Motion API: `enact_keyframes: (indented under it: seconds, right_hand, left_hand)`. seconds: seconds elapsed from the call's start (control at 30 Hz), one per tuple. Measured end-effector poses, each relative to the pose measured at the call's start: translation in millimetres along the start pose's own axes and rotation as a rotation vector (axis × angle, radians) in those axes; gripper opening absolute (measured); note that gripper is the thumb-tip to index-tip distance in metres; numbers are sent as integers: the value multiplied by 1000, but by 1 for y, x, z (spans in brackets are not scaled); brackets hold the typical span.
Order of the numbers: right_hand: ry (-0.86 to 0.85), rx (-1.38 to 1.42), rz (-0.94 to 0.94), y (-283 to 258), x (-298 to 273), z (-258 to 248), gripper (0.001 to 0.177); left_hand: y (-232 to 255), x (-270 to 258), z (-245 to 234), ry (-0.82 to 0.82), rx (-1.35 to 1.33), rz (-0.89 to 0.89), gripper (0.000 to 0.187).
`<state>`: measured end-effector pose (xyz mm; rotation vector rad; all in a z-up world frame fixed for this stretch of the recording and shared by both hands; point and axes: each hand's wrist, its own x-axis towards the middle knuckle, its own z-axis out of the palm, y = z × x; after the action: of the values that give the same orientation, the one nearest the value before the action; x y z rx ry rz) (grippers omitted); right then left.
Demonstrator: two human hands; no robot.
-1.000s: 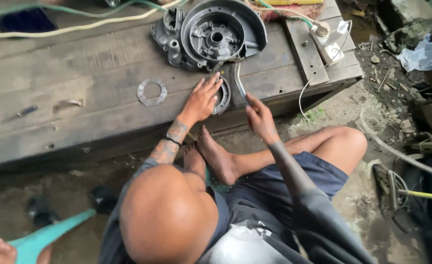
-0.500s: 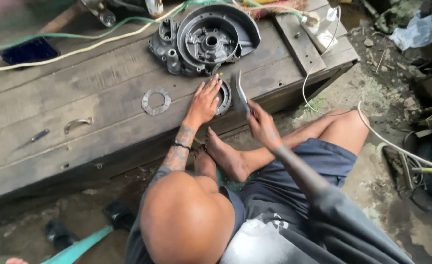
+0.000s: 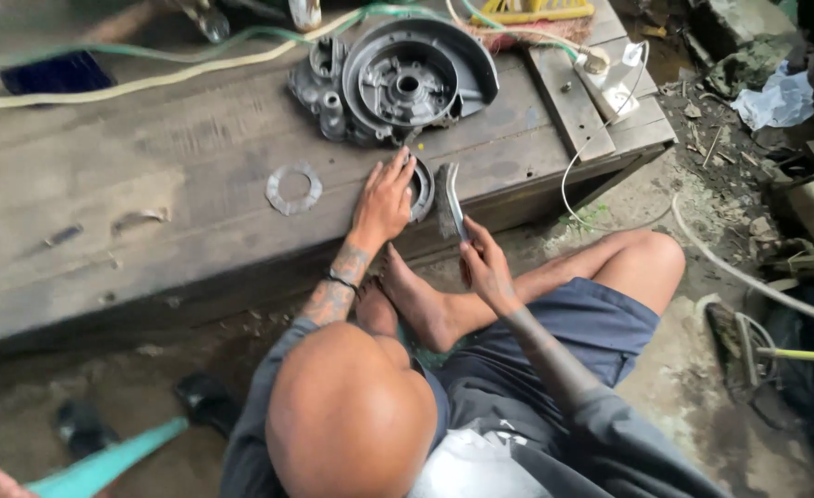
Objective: The person scrubs a curved metal part with a wire brush, then places it on a wooden workbench. They then pick up a larger circular metal component and continue scrubbing it with the wire brush.
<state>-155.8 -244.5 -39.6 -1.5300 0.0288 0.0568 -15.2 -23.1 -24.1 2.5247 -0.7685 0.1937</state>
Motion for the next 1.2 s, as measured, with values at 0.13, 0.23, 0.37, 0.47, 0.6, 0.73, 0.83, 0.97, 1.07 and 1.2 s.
enact_keyframes:
  seconds: [0.13,0.23,0.37,0.47,0.6,0.73,0.83,0.97,1.07,1.2]
  right_hand:
    - [-31,21,-93,-2,44,-3,42]
    - [32,8,-22,-12,51,-4,41]
    - [-14,-357,-42,-46,-1,4,58]
    - [-73,-424,54,-47,-3,3,68]
    - [-26,-314,-12,-41,43,-7,60]
    - [-3,-181,59,-48,16,3,61]
    - [-45,-229,5,-34,-11,9,71]
    - [-25,91,18,-24,15,8,66]
    - [13,232,66,-30,34,11,65]
    - [16,-24,-24,-25,-12,29,70]
  left_hand:
    - [-3,2,9,39,14,-25,59]
    - [0,2,6,44,24,-6,62]
    - [0,10,7,44,26,-19,60]
    - [1,8,15,42,39,-51,59]
    - [2,7,18,45,71,-26,60]
    - [19,9,3,51,33,-53,60]
    - [23,13,-1,86,13,-42,58]
    - [25,6,-2,35,39,-57,57]
    - [24,9,-5,36,56,-42,59]
    - [33,11,-10,68,44,-75,57]
